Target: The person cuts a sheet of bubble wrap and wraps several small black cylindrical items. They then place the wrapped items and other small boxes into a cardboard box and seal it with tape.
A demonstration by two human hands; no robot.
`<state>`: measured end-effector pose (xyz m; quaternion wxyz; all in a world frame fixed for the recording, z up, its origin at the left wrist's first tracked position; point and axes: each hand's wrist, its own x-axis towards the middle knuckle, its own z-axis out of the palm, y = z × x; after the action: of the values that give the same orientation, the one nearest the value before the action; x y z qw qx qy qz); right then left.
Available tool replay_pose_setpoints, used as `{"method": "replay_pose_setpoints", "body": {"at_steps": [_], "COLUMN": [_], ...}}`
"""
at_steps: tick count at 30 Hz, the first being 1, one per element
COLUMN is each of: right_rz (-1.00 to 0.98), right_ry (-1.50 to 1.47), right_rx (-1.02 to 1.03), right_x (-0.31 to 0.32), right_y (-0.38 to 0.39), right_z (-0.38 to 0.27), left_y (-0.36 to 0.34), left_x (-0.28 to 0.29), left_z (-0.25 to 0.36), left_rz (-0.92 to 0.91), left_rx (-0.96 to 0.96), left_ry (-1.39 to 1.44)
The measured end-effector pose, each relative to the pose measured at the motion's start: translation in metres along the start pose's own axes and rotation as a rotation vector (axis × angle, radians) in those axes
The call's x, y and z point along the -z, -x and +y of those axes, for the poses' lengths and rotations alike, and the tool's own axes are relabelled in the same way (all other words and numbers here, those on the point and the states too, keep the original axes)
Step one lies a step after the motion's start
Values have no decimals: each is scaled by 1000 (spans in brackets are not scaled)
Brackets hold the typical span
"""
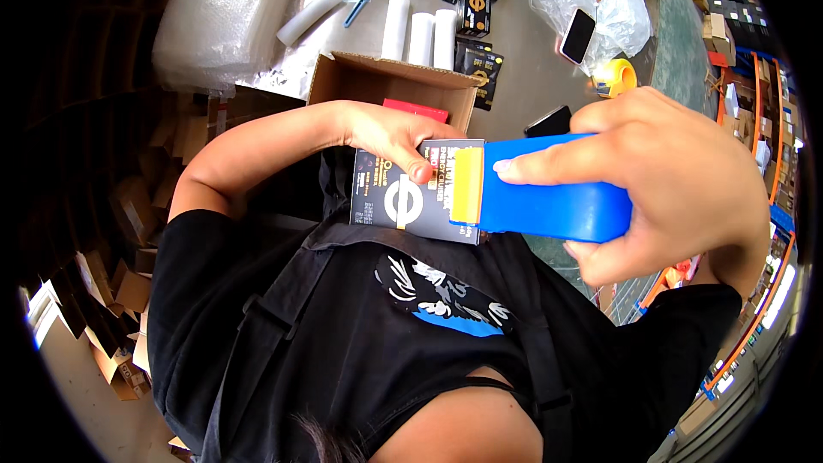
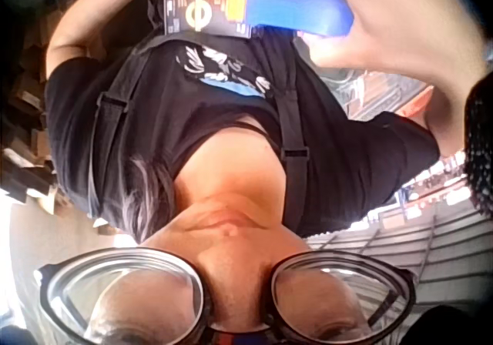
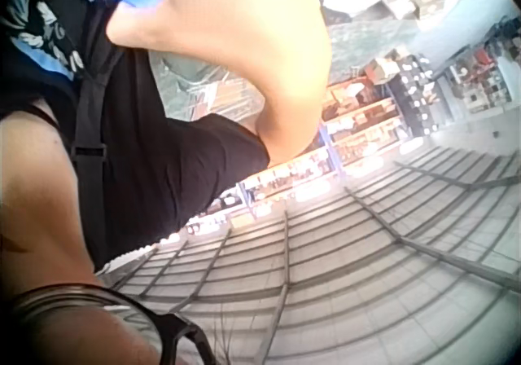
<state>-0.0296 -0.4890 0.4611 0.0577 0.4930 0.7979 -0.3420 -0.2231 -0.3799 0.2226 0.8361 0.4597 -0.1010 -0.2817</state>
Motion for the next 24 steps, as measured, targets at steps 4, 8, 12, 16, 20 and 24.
{"method": "replay_pose_setpoints", "body": {"at_steps": [4, 8, 12, 16, 20, 24], "right_rz": [-104, -123, -116, -38, 35, -29], "right_ry": [-52, -100, -150, -108, -51, -39], "right_rx": [-105, -163, -180, -173, -205, -203], "right_x": [11, 9, 8, 5, 1, -3], "right_y": [12, 30, 49, 72, 100, 114], "right_z": [-11, -13, -8, -7, -1, 13], "left_y": [3, 6, 9, 5, 6, 8], "left_x": [-8, -11, -13, -8, -9, -11], "left_z": [20, 16, 12, -6, -10, -13], "left_rz": [20, 41, 45, -35, 21, 60], "left_rx": [88, -17, -110, -234, -199, -189], "left_ry": [-22, -97, -147, -44, -18, 57]}}
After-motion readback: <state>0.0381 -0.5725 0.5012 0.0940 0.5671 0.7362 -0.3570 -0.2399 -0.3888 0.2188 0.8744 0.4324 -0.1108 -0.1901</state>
